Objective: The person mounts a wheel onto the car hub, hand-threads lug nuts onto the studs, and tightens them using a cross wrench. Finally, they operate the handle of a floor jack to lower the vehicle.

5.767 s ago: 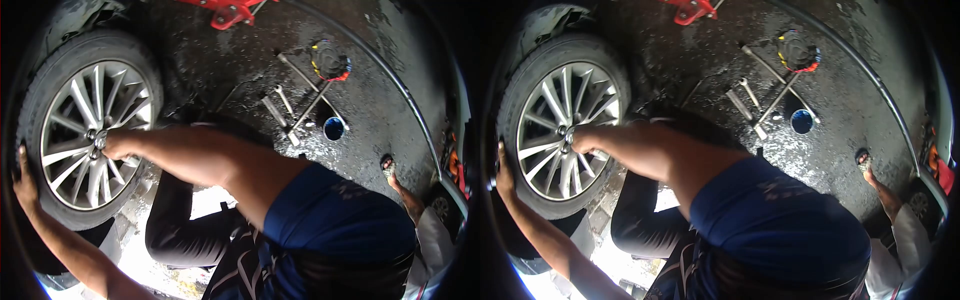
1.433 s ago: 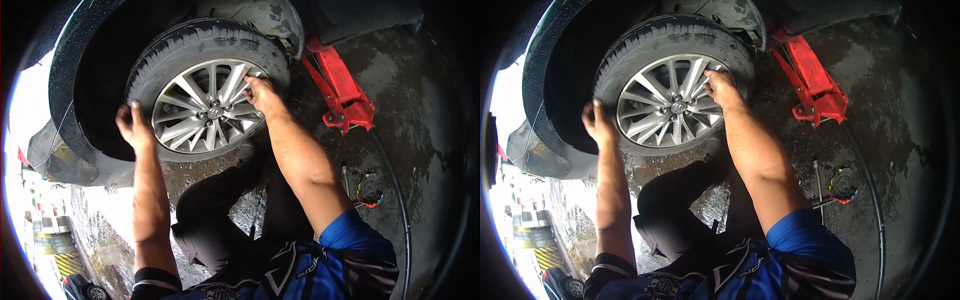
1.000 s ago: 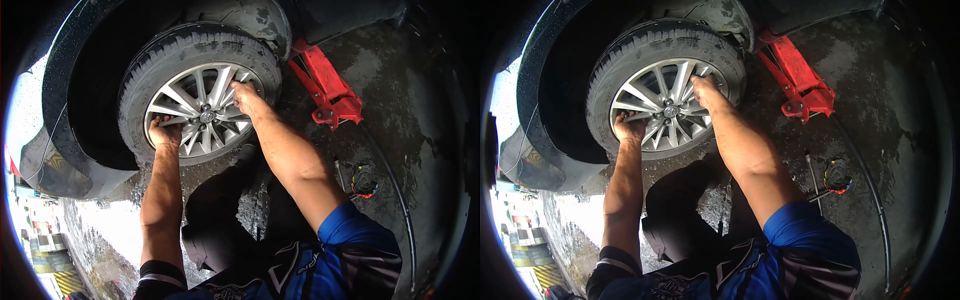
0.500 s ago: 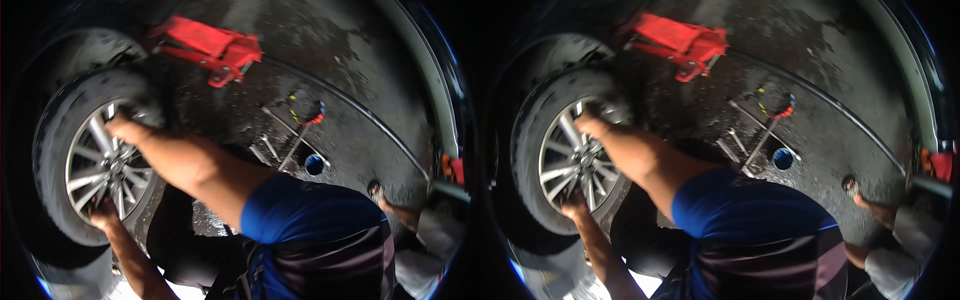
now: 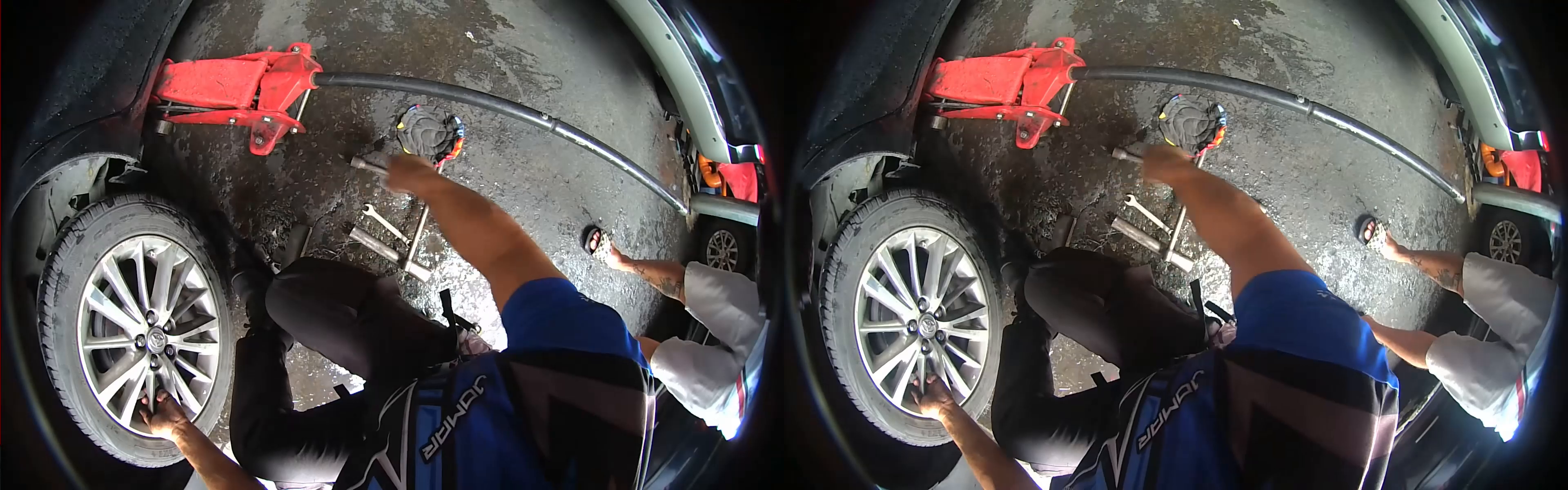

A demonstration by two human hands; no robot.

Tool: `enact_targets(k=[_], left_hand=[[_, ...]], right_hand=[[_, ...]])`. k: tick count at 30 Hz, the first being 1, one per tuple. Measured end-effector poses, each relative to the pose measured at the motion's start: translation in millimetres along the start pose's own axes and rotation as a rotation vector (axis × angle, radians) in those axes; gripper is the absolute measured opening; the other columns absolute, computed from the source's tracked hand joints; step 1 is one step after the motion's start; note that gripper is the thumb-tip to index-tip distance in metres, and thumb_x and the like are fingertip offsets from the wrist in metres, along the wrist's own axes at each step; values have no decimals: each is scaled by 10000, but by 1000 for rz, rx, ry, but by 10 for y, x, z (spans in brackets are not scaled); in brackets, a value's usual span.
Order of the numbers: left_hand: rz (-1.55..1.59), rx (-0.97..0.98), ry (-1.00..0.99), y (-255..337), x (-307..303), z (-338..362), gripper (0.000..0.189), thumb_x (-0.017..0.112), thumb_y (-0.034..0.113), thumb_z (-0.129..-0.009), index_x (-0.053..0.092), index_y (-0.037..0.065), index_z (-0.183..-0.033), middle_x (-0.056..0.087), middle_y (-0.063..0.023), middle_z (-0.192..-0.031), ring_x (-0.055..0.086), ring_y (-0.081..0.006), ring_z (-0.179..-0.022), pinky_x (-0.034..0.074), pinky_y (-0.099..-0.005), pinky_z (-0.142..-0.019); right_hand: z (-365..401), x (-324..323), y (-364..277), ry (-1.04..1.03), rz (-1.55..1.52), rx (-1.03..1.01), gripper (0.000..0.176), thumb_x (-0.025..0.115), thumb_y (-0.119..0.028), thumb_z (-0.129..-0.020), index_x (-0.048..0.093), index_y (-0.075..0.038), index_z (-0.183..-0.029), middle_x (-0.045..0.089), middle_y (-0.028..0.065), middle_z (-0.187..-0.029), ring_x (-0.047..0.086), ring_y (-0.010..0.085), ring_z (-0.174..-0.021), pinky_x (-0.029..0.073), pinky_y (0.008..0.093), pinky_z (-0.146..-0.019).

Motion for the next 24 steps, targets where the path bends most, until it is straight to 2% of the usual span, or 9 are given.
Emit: enact_targets(k=[5,8,9,11,12,16,19,22,24], left_hand=[[11,24,4,-23,-58,29,340,370,343,-990,551,57,-962,588,-35,-851,546,-201,-782,411,-294,-548],[-12,88,-35,-18,241,289,290,373,335,-990,547,103,-985,587,-3,-851,551,-178,-802,406,-273,-537],[36,95,-24,64,155,335,278,367,333,-994,544,118,-990,585,6,-853,550,-168,-806,403,-269,-535],[46,54,10,-49,226,252,270,355,336,-1001,539,137,-990,582,19,-856,550,-154,-809,395,-264,-531],[41,56,74,-47,184,267,274,350,340,-1005,536,141,-985,581,23,-858,549,-149,-808,389,-263,-528],[124,39,149,-58,293,424,311,370,369,-1003,533,115,-928,586,-6,-867,542,-164,-792,385,-276,-551],[161,-24,128,-102,168,338,341,380,387,-999,536,108,-881,591,-27,-878,552,-181,-814,396,-296,-558],[169,-15,139,-100,160,341,333,384,409,-998,522,111,-945,585,-23,-888,553,-184,-815,397,-293,-560],[213,-16,155,-90,211,409,294,391,404,-1000,503,133,-1006,578,-10,-893,551,-177,-822,397,-297,-556]], right_hand=[[-25,775,954,99,8,141,869,714,-465,-775,290,-58,-1415,548,189,-1291,551,341,-1166,476,467,-943],[-26,859,1000,131,-51,381,719,703,-506,-750,405,-288,-1367,600,97,-1236,600,286,-1110,490,423,-877],[-49,812,899,233,-103,225,695,664,-434,-805,359,-257,-1403,574,118,-1284,576,295,-1159,485,421,-911],[-127,849,942,33,15,393,716,629,-220,-819,289,-147,-1446,513,195,-1337,522,314,-1230,471,412,-972],[-17,717,739,24,136,310,633,640,-196,-784,405,-83,-1360,548,224,-1281,549,327,-1195,471,414,-977],[-42,587,879,95,85,464,580,646,-151,-748,499,-74,-1304,589,201,-1233,596,327,-1130,507,399,-915],[-876,885,1524,12,381,322,446,661,-155,-722,621,-33,-1149,572,177,-1270,595,318,-1135,500,412,-921],[-283,528,853,-230,961,-19,396,624,-149,-738,659,-55,-1121,626,192,-1175,633,312,-1066,514,384,-883],[-116,323,758,-180,732,59,342,610,-159,-729,688,-28,-1035,671,194,-1042,654,327,-990,522,381,-818]])
Point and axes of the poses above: each hand's wrist, its own z-axis away from the middle knuckle, its own x-axis out of the palm, y = z × x, the point moved 8 cm from there along -z, towards the middle knuckle
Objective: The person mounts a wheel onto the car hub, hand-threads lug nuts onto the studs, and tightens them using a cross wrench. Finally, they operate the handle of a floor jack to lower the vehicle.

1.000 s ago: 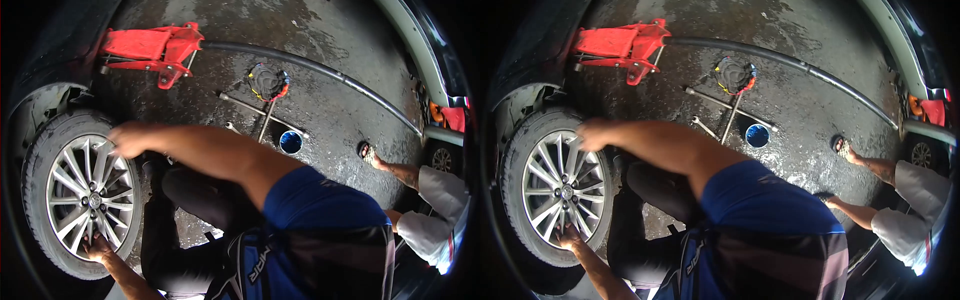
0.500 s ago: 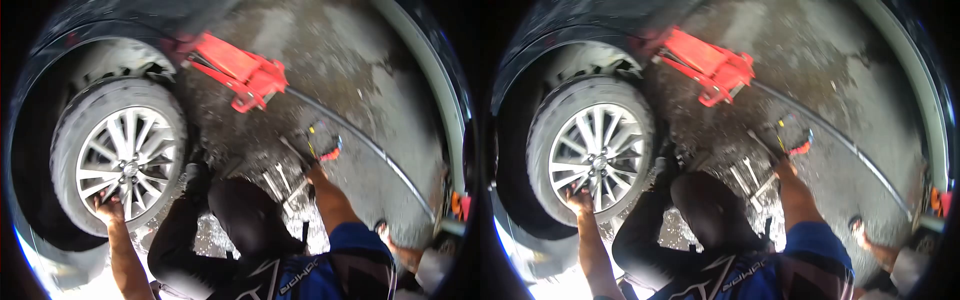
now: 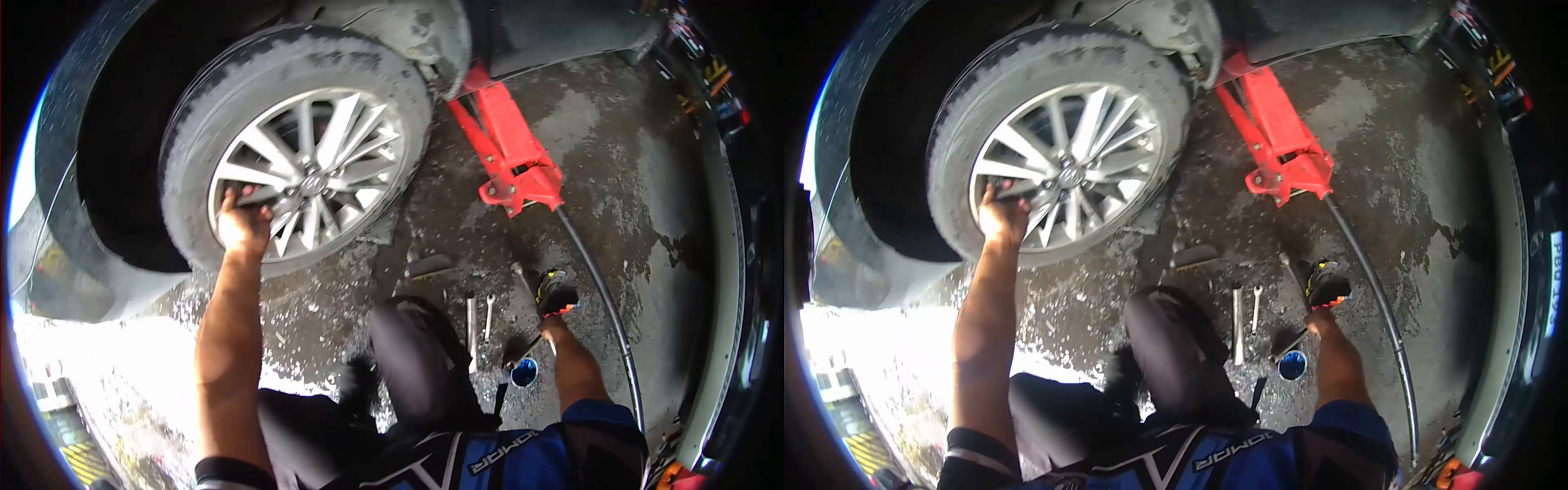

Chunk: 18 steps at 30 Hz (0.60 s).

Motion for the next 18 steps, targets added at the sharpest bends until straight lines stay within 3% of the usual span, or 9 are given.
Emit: enact_targets(k=[2,3,5,8,10,12,14,17,18], left_hand=[[26,26,-18,23,10,26,246,410,390,-998,492,162,-1037,573,-1,-896,547,-166,-835,397,-298,-555],[26,30,-14,18,-13,22,228,418,381,-997,486,170,-1050,573,0,-895,546,-164,-836,397,-297,-555],[42,26,-4,13,-7,17,211,428,369,-995,486,178,-1063,572,11,-888,547,-158,-845,394,-301,-565],[51,15,8,25,6,68,186,438,355,-992,502,193,-1058,586,37,-837,553,-140,-843,378,-331,-597],[25,47,15,60,11,109,187,438,364,-988,510,202,-1047,592,42,-804,555,-140,-782,379,-328,-591],[-18,40,-12,68,2,90,189,431,373,-989,510,206,-1035,588,43,-798,542,-141,-752,381,-317,-577],[-11,-40,-103,-2,-46,-58,199,424,385,-991,505,208,-1033,585,43,-832,525,-146,-763,383,-311,-565],[-20,-17,-86,26,-21,38,214,424,399,-990,497,208,-1055,571,47,-915,508,-158,-823,388,-319,-589],[-50,-13,-93,23,-29,18,279,398,437,-991,437,253,-1198,566,45,-959,503,-167,-880,382,-334,-671]], right_hand=[[-181,176,-74,78,355,-379,263,614,-180,-751,690,-72,-979,679,178,-926,665,317,-875,516,428,-705],[127,51,-181,72,373,-379,263,614,-180,-751,690,-72,-979,679,178,-926,665,317,-875,516,428,-705],[808,-454,-105,106,-433,24,238,613,-127,-772,643,-53,-997,627,151,-773,626,275,-742,482,415,-627],[1796,-1033,-542,67,-675,-40,255,618,-61,-767,596,-40,-1020,550,95,-724,550,212,-677,452,349,-596],[1672,-1082,-646,203,-820,-355,250,607,-38,-763,576,-34,-1011,527,58,-745,522,167,-669,425,286,-585],[2231,-1415,-1012,153,-1186,-533,257,580,3,-746,575,-34,-1000,527,35,-783,522,143,-689,419,280,-585],[2426,-1518,-1083,173,-1261,-554,523,571,79,-703,541,-58,-1207,589,37,-995,568,154,-833,436,323,-697],[2415,-1481,-1018,100,-1137,-465,579,599,65,-685,506,-36,-1247,594,52,-1021,583,163,-869,449,320,-693],[2506,-1520,-1057,54,-1215,-588,582,626,41,-683,500,-29,-1247,604,60,-1020,594,170,-891,464,309,-685]])
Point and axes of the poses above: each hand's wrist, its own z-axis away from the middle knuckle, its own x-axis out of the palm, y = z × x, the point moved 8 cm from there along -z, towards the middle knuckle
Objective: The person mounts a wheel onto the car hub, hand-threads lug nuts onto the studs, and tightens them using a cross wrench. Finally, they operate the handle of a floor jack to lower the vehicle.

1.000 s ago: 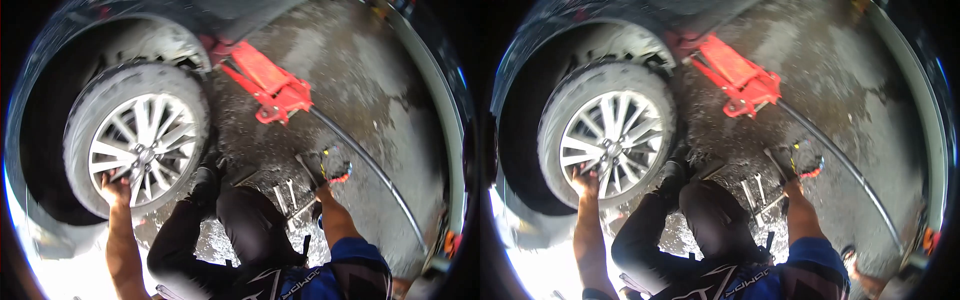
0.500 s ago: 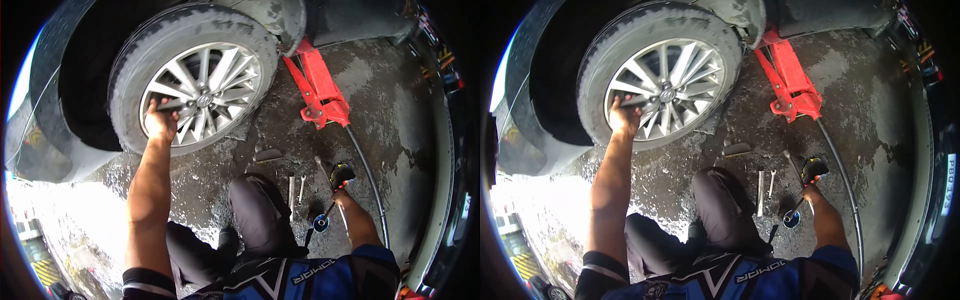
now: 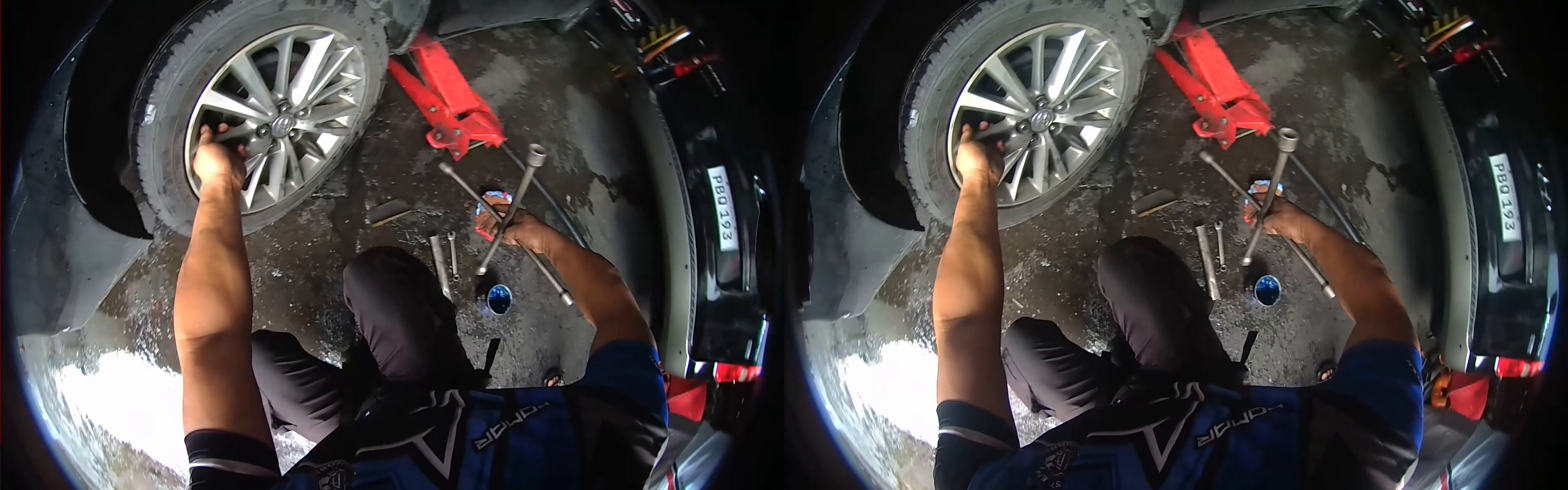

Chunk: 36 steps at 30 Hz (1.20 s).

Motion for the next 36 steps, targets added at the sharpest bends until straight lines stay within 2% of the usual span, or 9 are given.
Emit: enact_targets(k=[9,18,20,22,23,26,28,29,36], left_hand=[[48,26,39,12,-60,82,224,456,382,-988,490,247,-1164,603,55,-916,515,-148,-866,372,-329,-684],[106,-4,61,-78,-161,23,231,441,390,-994,483,247,-1171,602,48,-927,507,-156,-891,385,-345,-715],[119,0,73,-72,-180,59,238,435,389,-996,479,256,-1188,603,41,-928,509,-162,-905,385,-346,-734],[167,-6,15,-112,-196,-29,274,418,377,-1001,457,248,-1239,605,24,-937,525,-175,-916,383,-347,-750],[170,-14,10,-121,-206,-42,287,413,377,-1002,448,245,-1254,605,20,-942,531,-179,-922,389,-343,-745],[161,-44,-7,-166,-251,-119,342,404,398,-999,408,250,-1307,599,9,-1003,544,-195,-945,417,-327,-721],[196,-40,41,-143,-248,-40,282,434,350,-996,466,224,-1246,608,30,-895,550,-151,-811,412,-314,-687],[164,-56,-7,-142,-236,-49,336,400,404,-999,392,271,-1307,581,10,-1049,526,-205,-963,412,-332,-739],[166,-59,-10,-167,-256,-64,337,383,410,-1001,397,256,-1301,568,7,-1074,504,-207,-985,388,-352,-782]], right_hand=[[482,388,-821,-56,-33,-291,672,669,-208,-722,453,8,-1320,631,103,-1008,625,241,-976,512,353,-832],[318,504,-972,-43,-265,-416,706,600,-61,-813,268,28,-1430,604,149,-1080,632,244,-982,554,345,-786],[304,635,-1094,129,-14,-481,693,536,62,-836,242,-25,-1457,559,90,-1112,625,205,-995,552,322,-794],[272,834,-1189,235,321,-591,697,552,-10,-875,229,-95,-1486,564,59,-1058,601,197,-999,539,320,-764],[377,1008,-1367,304,369,-345,714,569,-27,-882,229,-162,-1495,547,23,-1053,590,171,-980,539,310,-762],[247,960,-1579,544,843,-662,832,659,-52,-777,263,-224,-1488,552,138,-1132,586,312,-1051,473,394,-946],[321,1042,-1759,635,1041,-623,830,669,-80,-771,272,-234,-1484,546,143,-1156,563,325,-1075,460,406,-959],[363,1092,-1835,711,1243,-558,827,678,-109,-765,282,-243,-1479,539,147,-1179,540,338,-1098,448,417,-973],[562,1244,-2055,829,1466,-664,749,575,-44,-760,357,-243,-1448,543,88,-999,540,263,-975,468,407,-877]])
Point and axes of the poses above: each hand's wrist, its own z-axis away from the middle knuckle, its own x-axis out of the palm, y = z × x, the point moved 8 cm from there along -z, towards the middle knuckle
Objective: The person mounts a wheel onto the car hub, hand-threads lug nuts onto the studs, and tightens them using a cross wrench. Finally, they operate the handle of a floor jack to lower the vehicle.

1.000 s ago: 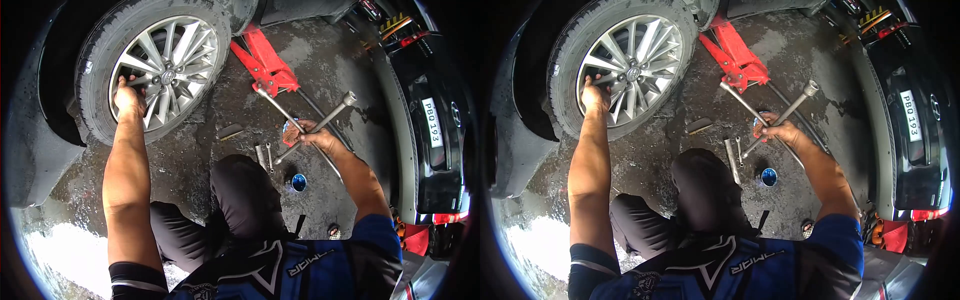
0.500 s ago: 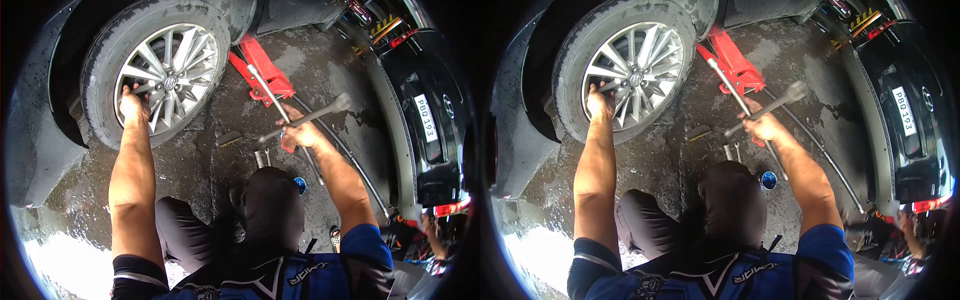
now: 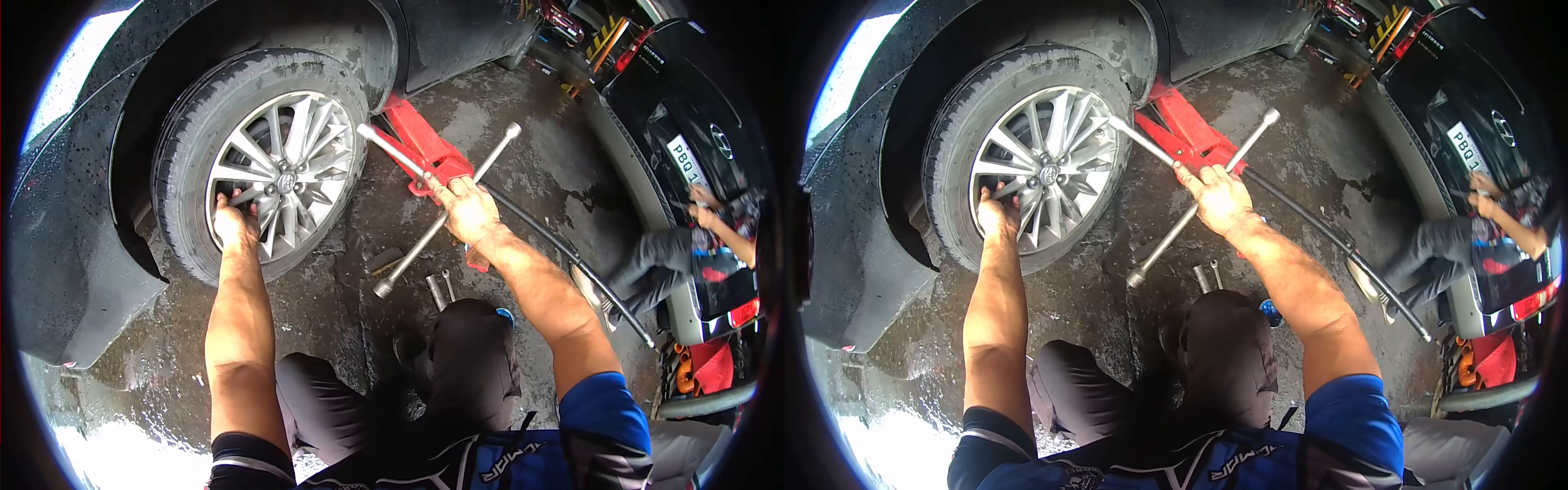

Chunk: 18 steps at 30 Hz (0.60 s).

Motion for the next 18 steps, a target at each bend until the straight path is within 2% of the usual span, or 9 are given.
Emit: enact_targets(k=[4,6,9,10,11,14,18], left_hand=[[16,-30,-21,-21,-5,-37,349,382,409,-1001,397,261,-1317,575,1,-1081,520,-191,-1018,381,-355,-793],[5,-33,0,-6,15,35,354,389,408,-1000,398,263,-1323,577,-1,-1088,525,-188,-1020,378,-359,-802],[-7,-41,17,-2,-1,59,369,406,411,-995,396,268,-1336,578,-4,-1104,530,-185,-1027,370,-368,-823],[-11,-49,6,-1,-6,50,380,416,413,-992,393,271,-1343,578,-5,-1113,531,-185,-1033,365,-373,-834],[21,-68,14,1,-2,64,326,444,382,-991,462,241,-1284,600,3,-1042,544,-159,-945,378,-363,-820],[2,-47,40,7,4,82,385,471,404,-978,443,210,-1309,578,-12,-1107,506,-189,-1028,365,-396,-867],[-14,-25,-5,21,-25,42,429,489,416,-968,430,190,-1329,551,-28,-1166,506,-205,-1032,375,-398,-871]], right_hand=[[41,-83,-72,14,53,-27,673,565,-57,-767,405,-172,-1410,567,79,-993,550,254,-975,469,402,-866],[62,-147,-100,110,48,-37,579,567,-75,-772,458,-96,-1341,589,74,-992,560,248,-969,467,400,-850],[66,-171,-143,100,62,-68,515,564,-85,-777,489,-61,-1286,598,78,-1010,564,245,-975,464,397,-838],[63,-182,-150,98,56,-74,515,564,-85,-777,489,-61,-1286,598,78,-1010,564,245,-975,464,397,-838],[64,-199,-173,94,59,-96,516,563,-86,-777,490,-63,-1288,596,80,-1016,563,243,-978,460,395,-839],[24,-164,-198,108,62,-140,523,563,-88,-775,490,-63,-1292,593,85,-1031,560,241,-988,451,392,-849],[4,5,-228,79,96,-155,531,559,-89,-774,485,-59,-1299,588,89,-1050,551,241,-1006,434,393,-865]])
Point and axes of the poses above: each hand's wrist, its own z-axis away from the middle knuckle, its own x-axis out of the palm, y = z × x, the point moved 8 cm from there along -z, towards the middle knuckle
